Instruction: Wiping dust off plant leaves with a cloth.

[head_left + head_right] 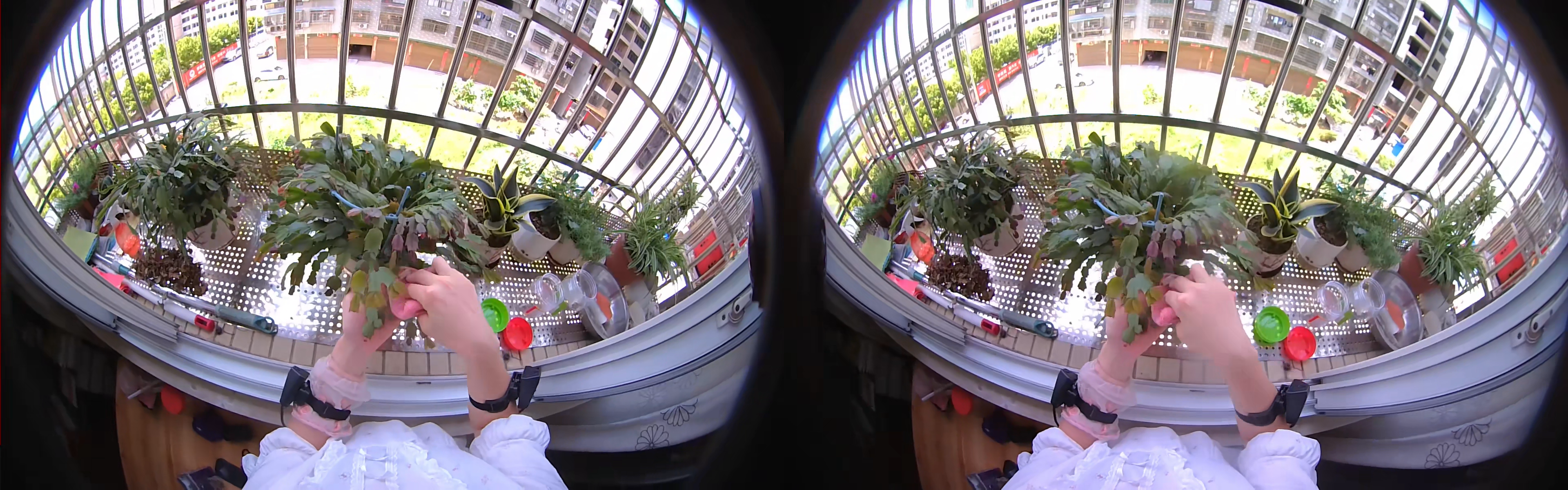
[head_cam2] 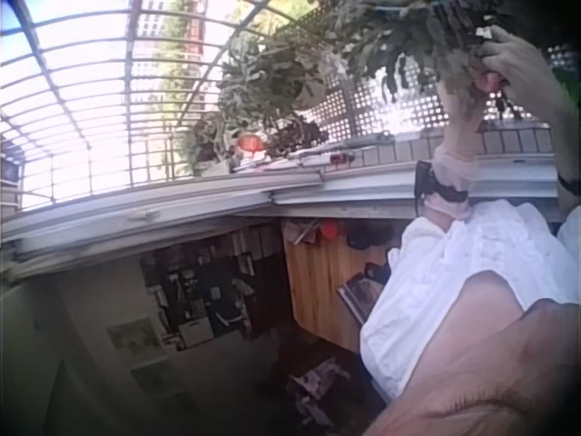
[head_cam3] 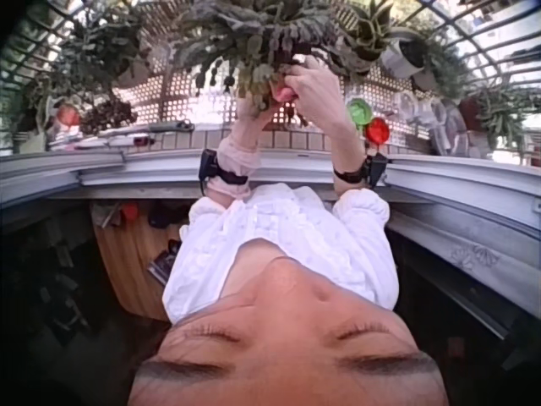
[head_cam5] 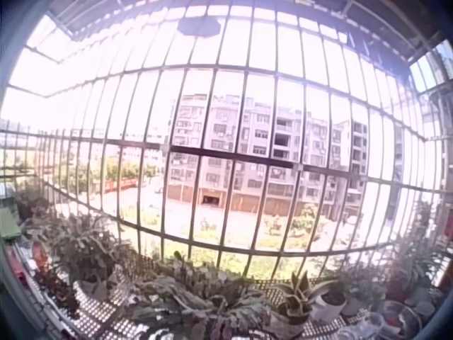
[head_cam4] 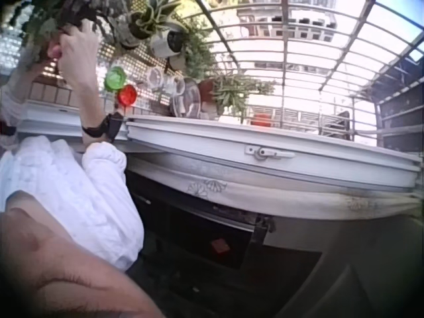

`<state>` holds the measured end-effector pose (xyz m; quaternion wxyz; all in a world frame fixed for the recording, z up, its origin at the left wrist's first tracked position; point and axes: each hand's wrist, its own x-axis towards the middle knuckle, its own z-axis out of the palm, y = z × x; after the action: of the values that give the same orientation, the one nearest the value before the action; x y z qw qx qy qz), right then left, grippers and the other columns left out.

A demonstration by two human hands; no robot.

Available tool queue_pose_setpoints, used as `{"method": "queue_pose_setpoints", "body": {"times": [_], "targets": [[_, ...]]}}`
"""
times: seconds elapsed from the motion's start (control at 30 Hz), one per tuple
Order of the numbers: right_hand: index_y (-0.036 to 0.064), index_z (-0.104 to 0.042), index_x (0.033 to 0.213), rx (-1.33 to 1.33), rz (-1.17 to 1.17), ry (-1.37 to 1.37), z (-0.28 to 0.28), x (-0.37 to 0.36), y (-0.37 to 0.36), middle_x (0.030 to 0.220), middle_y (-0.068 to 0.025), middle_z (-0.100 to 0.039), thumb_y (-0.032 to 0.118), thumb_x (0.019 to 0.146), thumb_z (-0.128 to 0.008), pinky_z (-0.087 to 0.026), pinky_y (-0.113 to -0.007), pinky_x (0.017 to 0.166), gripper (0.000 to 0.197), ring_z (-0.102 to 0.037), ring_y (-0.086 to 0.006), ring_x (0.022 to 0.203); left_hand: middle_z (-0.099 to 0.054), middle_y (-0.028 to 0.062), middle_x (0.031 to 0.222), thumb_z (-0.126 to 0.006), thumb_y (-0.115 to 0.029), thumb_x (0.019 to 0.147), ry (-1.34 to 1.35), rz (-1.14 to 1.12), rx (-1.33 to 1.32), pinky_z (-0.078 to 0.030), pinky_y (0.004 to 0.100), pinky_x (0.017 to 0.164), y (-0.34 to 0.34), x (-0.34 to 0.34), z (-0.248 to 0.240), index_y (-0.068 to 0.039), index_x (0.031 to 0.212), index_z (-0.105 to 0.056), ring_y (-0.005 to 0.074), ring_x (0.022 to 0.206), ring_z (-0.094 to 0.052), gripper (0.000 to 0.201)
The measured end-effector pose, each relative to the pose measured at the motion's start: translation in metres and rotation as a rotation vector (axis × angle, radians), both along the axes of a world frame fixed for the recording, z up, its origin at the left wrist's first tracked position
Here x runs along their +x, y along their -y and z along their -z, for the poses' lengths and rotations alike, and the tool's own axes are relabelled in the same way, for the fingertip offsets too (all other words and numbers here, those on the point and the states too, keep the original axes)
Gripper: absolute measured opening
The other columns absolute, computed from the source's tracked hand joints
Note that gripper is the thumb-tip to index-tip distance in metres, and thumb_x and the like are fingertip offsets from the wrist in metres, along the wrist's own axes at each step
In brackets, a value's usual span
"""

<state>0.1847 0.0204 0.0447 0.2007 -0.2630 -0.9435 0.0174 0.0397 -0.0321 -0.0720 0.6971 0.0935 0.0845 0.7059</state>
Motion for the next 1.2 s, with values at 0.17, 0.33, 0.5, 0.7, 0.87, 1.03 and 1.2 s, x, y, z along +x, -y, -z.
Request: {"method": "queue_pose_setpoints", "body": {"times": [0.17,0.33,0.5,0.7,0.87,1.03,1.2], "targets": [[0.0073,-0.074,0.094,-0.124,0.07,-0.189,-0.024,0.011,0.006,0.102,-0.005,-0.071,0.002,0.063,-0.068,-0.052,-0.035,0.074,0.032,-0.057,-0.0283,0.085,-0.065,0.0081,0.115,-0.046,-0.03,0.098,-0.425,-0.143,0.115,-0.05,0.0436,0.094,0.003,-0.006,0.028,-0.008,0.121,-0.059,0.0224,0.106,-0.062,0.034],[0.0037,-0.069,0.111,0.044,0.17,-0.279,0.012,-0.007,-0.001,0.117,-0.0112,-0.067,0.001,0.066,-0.07,-0.052,-0.037,0.084,0.045,-0.058,-0.0309,0.098,-0.064,0.0083,0.114,-0.048,-0.026,0.098,0.032,-0.068,-0.132,-0.051,0.0415,0.092,0.005,0.007,0.004,-0.008,0.119,-0.059,0.022,0.105,-0.063,0.029],[0.0038,-0.066,0.115,0.055,0.165,-0.112,0.031,-0.009,0.02,0.124,-0.0105,-0.064,0.003,0.069,-0.069,-0.053,-0.037,0.087,0.046,-0.059,-0.0293,0.106,-0.063,0.0105,0.118,-0.041,-0.029,0.102,0.047,-0.008,-0.008,-0.051,0.0422,0.095,0.001,0.005,-0.015,-0.005,0.125,-0.055,0.0263,0.107,-0.063,0.037],[0.0074,-0.072,0.097,0.1,0.105,-0.036,0.032,0.003,0.047,0.106,-0.0034,-0.071,0.006,0.065,-0.071,-0.055,-0.033,0.075,0.032,-0.062,-0.0228,0.094,-0.064,0.0149,0.116,-0.035,-0.028,0.103,-0.049,0.007,-0.036,-0.054,0.0441,0.092,0.002,0.004,0.001,-0.001,0.122,-0.055,0.0295,0.105,-0.064,0.038],[0.0077,-0.074,0.087,-0.238,0.002,-0.083,0.019,0.022,0.055,0.093,-0.0034,-0.074,0.005,0.062,-0.072,-0.051,-0.031,0.068,0.026,-0.063,-0.0217,0.081,-0.065,0.012,0.111,-0.046,-0.021,0.1,-0.27,-0.25,-0.02,-0.056,0.0389,0.085,0.017,0.009,-0.019,-0.003,0.118,-0.057,0.0278,0.099,-0.065,0.028],[0.0055,-0.075,0.091,-0.213,0.07,-0.704,0.001,0.026,0.03,0.094,-0.0086,-0.075,-0.003,0.065,-0.07,-0.047,-0.032,0.074,0.028,-0.062,-0.0249,0.077,-0.066,0.0072,0.109,-0.054,-0.019,0.097,-0.517,-0.263,0.012,-0.054,0.0367,0.084,0.006,-0.001,0.006,-0.008,0.12,-0.058,0.025,0.097,-0.065,0.026],[0.0043,-0.069,0.112,-0.09,0.203,-0.444,0.039,-0.007,0.018,0.115,-0.0109,-0.069,0.001,0.071,-0.066,-0.051,-0.037,0.087,0.04,-0.06,-0.0322,0.098,-0.064,0.0083,0.119,-0.047,-0.026,0.101,0.006,-0.026,-0.06,-0.051,0.0372,0.095,0.003,0.016,-0.018,-0.008,0.122,-0.06,0.0247,0.112,-0.06,0.03]]}}
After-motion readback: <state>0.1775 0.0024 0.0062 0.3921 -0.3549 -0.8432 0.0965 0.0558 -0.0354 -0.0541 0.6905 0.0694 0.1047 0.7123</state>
